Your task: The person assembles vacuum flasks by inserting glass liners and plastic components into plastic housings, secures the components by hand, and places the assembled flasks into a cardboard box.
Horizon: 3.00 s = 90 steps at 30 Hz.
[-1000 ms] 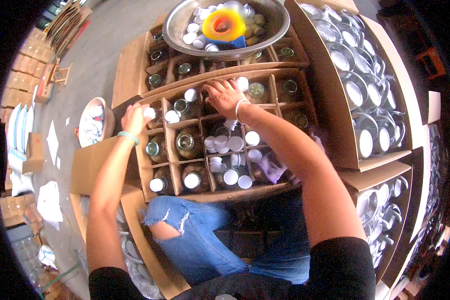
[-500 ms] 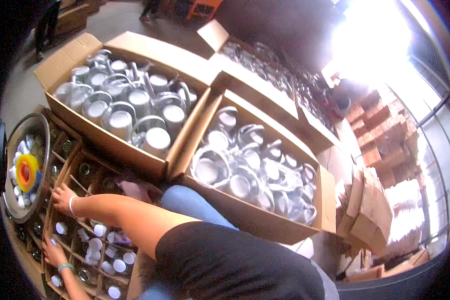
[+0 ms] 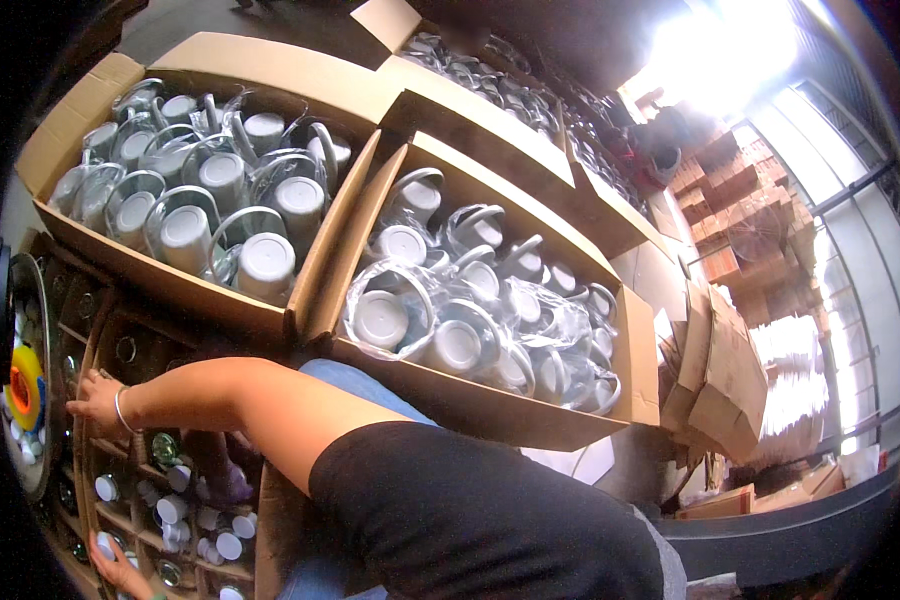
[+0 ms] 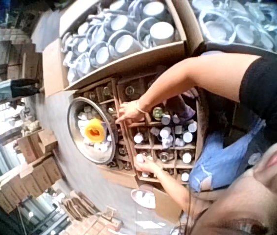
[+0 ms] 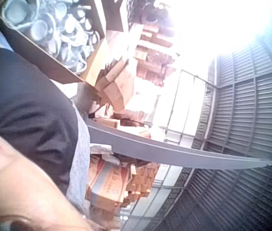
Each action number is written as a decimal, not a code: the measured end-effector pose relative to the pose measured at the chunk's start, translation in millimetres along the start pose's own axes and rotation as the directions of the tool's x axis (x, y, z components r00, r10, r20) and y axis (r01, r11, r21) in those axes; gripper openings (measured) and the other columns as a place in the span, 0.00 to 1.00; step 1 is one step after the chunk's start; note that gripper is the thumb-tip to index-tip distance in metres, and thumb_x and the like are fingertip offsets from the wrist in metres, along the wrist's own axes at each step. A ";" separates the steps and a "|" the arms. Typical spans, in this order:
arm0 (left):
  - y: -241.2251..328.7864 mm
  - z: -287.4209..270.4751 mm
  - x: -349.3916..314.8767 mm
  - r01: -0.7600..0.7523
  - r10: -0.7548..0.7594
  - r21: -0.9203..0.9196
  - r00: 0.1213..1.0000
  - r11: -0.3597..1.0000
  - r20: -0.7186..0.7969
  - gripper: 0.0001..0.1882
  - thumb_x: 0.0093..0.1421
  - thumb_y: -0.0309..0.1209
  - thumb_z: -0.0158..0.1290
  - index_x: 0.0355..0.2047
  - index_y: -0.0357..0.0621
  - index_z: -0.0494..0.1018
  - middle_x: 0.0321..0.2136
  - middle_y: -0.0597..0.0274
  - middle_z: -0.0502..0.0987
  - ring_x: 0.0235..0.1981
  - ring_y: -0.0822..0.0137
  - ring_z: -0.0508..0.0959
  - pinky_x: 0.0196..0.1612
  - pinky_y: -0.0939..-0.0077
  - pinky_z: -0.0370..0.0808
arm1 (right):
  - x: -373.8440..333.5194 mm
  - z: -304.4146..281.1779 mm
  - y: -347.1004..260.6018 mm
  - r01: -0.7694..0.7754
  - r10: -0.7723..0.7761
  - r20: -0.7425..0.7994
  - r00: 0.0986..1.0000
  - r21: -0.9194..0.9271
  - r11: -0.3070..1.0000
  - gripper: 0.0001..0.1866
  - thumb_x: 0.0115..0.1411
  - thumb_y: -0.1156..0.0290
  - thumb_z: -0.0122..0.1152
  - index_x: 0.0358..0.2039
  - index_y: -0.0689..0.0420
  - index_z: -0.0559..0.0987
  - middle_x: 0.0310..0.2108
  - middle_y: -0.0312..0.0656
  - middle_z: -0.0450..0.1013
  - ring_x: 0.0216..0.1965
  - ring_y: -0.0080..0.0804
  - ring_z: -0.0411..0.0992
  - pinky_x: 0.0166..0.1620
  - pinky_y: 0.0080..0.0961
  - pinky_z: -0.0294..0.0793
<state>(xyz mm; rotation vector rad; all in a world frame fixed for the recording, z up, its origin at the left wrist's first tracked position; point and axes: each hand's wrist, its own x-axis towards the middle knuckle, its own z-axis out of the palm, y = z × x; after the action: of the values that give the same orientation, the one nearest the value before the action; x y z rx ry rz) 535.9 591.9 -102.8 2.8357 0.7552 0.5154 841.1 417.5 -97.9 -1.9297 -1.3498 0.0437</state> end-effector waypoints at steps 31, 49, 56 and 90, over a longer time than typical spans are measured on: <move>-108.1 -27.5 -83.6 0.190 -0.167 -0.040 0.931 0.981 0.323 0.34 0.58 0.28 0.58 0.63 0.33 0.59 0.61 0.43 0.66 0.62 0.52 0.66 0.65 0.62 0.60 | 13.0 9.4 -81.3 -0.017 0.143 0.585 0.799 -0.215 0.976 0.24 0.54 0.45 0.61 0.42 0.49 0.82 0.41 0.40 0.79 0.44 0.39 0.77 0.46 0.42 0.73; -4.1 -118.0 -131.4 0.335 -0.338 -0.197 0.941 0.921 0.021 0.31 0.58 0.19 0.55 0.61 0.42 0.59 0.47 0.47 0.78 0.49 0.50 0.77 0.53 0.60 0.73 | -49.2 -34.7 -84.6 0.562 -0.450 0.537 0.713 -0.055 0.825 0.15 0.49 0.70 0.62 0.37 0.36 0.85 0.46 0.34 0.70 0.52 0.38 0.65 0.51 0.37 0.72; -2.5 -109.4 -110.3 0.344 -0.290 -0.348 0.936 0.872 0.199 0.33 0.55 0.19 0.57 0.61 0.44 0.59 0.47 0.47 0.78 0.47 0.50 0.78 0.51 0.62 0.75 | -25.1 -19.6 -94.4 0.735 -0.308 0.801 0.513 -0.224 0.640 0.13 0.52 0.64 0.62 0.40 0.46 0.82 0.48 0.40 0.68 0.53 0.40 0.65 0.50 0.35 0.74; 129.7 -68.2 -37.5 0.183 -0.146 -0.414 0.982 0.892 0.120 0.19 0.43 0.24 0.66 0.37 0.44 0.74 0.37 0.56 0.72 0.41 0.55 0.75 0.46 0.66 0.73 | -98.6 -50.9 -77.7 0.465 -0.396 0.543 0.740 0.011 0.885 0.28 0.45 0.53 0.72 0.48 0.46 0.78 0.42 0.36 0.75 0.49 0.38 0.69 0.52 0.38 0.70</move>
<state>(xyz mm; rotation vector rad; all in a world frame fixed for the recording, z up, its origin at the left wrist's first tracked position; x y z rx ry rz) 538.9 466.0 -19.0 2.3518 0.7526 0.4612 758.5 320.0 -52.9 -1.7119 -2.2049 0.2936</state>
